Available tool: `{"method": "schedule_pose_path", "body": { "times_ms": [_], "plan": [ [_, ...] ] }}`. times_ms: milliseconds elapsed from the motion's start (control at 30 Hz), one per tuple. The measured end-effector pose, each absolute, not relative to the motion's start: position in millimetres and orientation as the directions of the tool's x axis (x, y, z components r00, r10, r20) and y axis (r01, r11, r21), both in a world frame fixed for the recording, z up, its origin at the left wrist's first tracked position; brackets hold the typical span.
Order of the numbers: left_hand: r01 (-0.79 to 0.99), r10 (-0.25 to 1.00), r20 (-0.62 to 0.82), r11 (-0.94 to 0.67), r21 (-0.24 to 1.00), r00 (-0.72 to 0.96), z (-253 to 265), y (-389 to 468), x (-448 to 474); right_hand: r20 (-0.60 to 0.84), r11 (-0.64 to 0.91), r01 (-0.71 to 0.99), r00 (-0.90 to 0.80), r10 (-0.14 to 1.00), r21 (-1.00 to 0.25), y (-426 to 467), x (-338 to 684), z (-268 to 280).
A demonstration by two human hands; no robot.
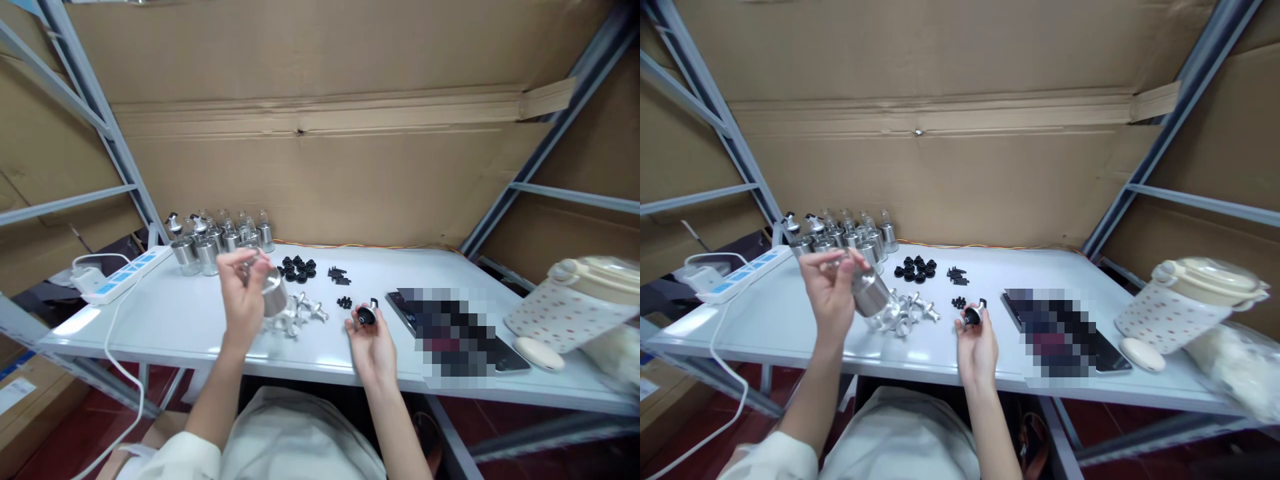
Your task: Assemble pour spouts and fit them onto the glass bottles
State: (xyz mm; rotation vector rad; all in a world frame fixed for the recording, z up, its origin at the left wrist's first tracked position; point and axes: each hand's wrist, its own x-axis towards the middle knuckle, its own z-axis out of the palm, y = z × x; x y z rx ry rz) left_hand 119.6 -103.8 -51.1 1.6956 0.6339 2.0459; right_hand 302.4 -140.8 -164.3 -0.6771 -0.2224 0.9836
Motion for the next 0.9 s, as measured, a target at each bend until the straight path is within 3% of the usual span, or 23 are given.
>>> {"method": "schedule_pose_path", "body": {
  "times_ms": [167,300,700,800,900],
  "plan": [
    [0.44,0.661,0.687,-0.543,0.715,-0.301,-53.9,-34.4,56.8,-0.108,0.367,-0.678,0.55,0.828,-0.637,-137.8,301.6,-167.8],
    [0.622,0.74,0.598,-0.319,0.715,-0.307,-66.3,18.2,29.3,-0.187,0.346,-0.735,0.536,0.823,-0.583,-138.3,298.9,-164.3],
    [0.673,0.755,0.608,-0.319,0.667,-0.245,-86.1,73.6,35.0,-0.184,0.317,-0.722,0.523,0.832,-0.616,-141.0,297.0,-157.5],
    [0.68,0.719,0.647,-0.343,0.647,-0.253,-82.6,69.6,34.7,-0.156,0.317,-0.692,0.529,0.834,-0.648,-142.1,296.1,-155.7],
    [0.648,0.595,0.735,-0.426,0.631,-0.325,-70.1,47.3,44.6,-0.155,0.315,-0.683,0.533,0.832,-0.659,-143.4,294.9,-153.7]
  ]
}}
